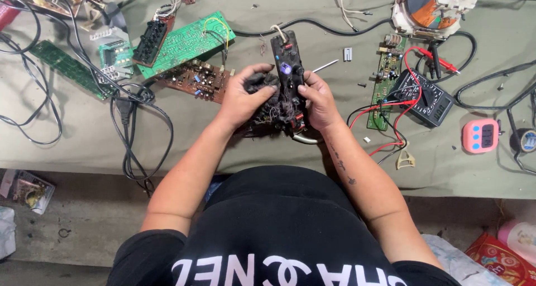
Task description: The person cleans a black electronic component using a steel wool pad and a screwdriver. They scrub the surface of the component with the pad and use the screwdriver to scrape or adjust parts of the device. The person also handles a green circuit board and a multimeter on the cluttered workbench.
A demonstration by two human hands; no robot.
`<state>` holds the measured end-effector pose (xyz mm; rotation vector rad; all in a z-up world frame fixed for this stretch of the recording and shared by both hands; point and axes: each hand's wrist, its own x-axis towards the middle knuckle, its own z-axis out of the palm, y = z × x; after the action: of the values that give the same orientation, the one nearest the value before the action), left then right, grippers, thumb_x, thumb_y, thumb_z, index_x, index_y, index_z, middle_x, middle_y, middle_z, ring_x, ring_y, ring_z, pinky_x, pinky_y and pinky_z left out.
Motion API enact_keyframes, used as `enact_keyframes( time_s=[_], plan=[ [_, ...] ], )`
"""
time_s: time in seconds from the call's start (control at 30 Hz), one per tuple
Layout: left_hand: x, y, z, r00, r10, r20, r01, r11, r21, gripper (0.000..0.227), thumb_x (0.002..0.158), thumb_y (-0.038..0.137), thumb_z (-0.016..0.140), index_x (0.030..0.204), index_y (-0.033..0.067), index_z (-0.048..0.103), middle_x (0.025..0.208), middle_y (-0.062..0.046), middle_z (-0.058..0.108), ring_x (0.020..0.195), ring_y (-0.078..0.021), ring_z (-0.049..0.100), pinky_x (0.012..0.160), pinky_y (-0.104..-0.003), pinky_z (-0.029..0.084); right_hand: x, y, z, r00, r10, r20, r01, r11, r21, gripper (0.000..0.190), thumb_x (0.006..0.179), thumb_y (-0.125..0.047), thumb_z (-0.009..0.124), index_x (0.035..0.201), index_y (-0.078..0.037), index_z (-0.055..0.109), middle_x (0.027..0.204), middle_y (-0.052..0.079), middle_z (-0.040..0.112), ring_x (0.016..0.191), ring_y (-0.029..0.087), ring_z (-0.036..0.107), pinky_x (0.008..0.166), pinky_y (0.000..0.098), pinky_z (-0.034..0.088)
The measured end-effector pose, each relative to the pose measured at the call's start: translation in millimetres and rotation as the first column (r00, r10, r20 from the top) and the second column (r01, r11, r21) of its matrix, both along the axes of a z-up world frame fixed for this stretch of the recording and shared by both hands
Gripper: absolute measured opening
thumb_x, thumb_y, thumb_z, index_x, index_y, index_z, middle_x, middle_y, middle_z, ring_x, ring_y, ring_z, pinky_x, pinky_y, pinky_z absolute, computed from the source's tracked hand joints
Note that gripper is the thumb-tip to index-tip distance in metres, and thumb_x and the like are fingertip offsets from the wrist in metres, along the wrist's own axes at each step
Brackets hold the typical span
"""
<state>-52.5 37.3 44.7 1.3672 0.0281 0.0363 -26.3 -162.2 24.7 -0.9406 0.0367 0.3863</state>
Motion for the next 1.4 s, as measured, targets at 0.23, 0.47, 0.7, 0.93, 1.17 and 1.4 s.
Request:
enact_keyframes(
  time_s=[0.23, 0.47, 0.7, 0.93, 1.17, 1.4],
  plan=[
    [11.3, 1.2, 0.3, 0.987, -0.041, 0.157, -0.025, 0.919, 0.394, 0.022, 0.083, 0.012, 0.082, 0.105, 0.0148, 0.080, 0.090, -0.006, 0.071, 0.088, -0.0198, 0.069, 0.079, -0.031, 0.053, -4.1, 3.4, 18.5, 1.000, 0.009, 0.023, -0.010, 1.000, 0.026, 0.026, 0.089, -0.016, 0.070, 0.110, -0.002, 0.064, 0.094, 0.011, 0.073, 0.086, 0.018, 0.075, 0.078, 0.0301, 0.063],
    [11.3, 1.6, 10.4, 0.988, 0.086, 0.127, -0.123, 0.941, 0.315, 0.018, 0.092, 0.011, 0.071, 0.109, 0.0109, 0.077, 0.097, -0.012, 0.074, 0.096, -0.0239, 0.068, 0.091, -0.039, 0.052, 2.4, -13.8, -23.5, 0.997, 0.074, 0.025, -0.074, 0.997, -0.007, 0.028, 0.094, -0.026, 0.066, 0.109, -0.002, 0.065, 0.076, 0.016, 0.069, 0.065, 0.023, 0.073, 0.060, 0.0311, 0.059],
    [12.8, 5.4, 32.5, 0.948, 0.246, 0.204, -0.267, 0.960, 0.083, 0.029, 0.110, 0.030, 0.053, 0.123, 0.0087, 0.067, 0.120, -0.016, 0.069, 0.122, -0.0329, 0.057, 0.114, -0.051, 0.037, 9.3, -7.2, -50.1, 0.986, -0.046, 0.162, 0.079, 0.976, -0.201, 0.027, 0.100, -0.026, 0.064, 0.115, -0.003, 0.064, 0.086, 0.009, 0.071, 0.076, 0.013, 0.072, 0.068, 0.0257, 0.060],
    [15.6, 16.6, 40.3, 0.971, 0.118, 0.207, -0.145, 0.982, 0.119, 0.046, 0.099, 0.009, 0.039, 0.141, 0.0006, 0.057, 0.127, -0.023, 0.057, 0.125, -0.0382, 0.051, 0.114, -0.052, 0.036, -9.6, 1.9, -25.8, 0.906, -0.008, 0.423, 0.219, 0.864, -0.453, 0.023, 0.106, -0.018, 0.062, 0.122, -0.003, 0.068, 0.098, 0.007, 0.071, 0.093, 0.010, 0.060, 0.086, 0.0299, 0.054],
    [29.6, 22.0, 38.6, 0.956, 0.077, 0.283, -0.162, 0.943, 0.290, 0.057, 0.091, -0.004, 0.069, 0.144, 0.0115, 0.055, 0.128, -0.015, 0.058, 0.120, -0.0291, 0.055, 0.107, -0.048, 0.046, -22.4, 12.4, -1.1, 0.869, -0.011, 0.494, 0.315, 0.782, -0.537, 0.024, 0.103, -0.019, 0.066, 0.122, -0.005, 0.072, 0.085, 0.009, 0.074, 0.082, 0.010, 0.065, 0.077, 0.0301, 0.056],
    [43.6, 22.0, 41.2, 0.984, -0.076, 0.163, 0.035, 0.971, 0.238, 0.066, 0.084, -0.006, 0.075, 0.145, 0.0060, 0.054, 0.129, -0.018, 0.060, 0.122, -0.0282, 0.058, 0.108, -0.046, 0.048, -22.5, 16.7, 12.3, 0.837, 0.034, 0.546, 0.374, 0.693, -0.616, 0.023, 0.100, -0.022, 0.070, 0.119, -0.010, 0.075, 0.084, 0.011, 0.076, 0.082, 0.018, 0.072, 0.073, 0.0347, 0.057]
  ],
)
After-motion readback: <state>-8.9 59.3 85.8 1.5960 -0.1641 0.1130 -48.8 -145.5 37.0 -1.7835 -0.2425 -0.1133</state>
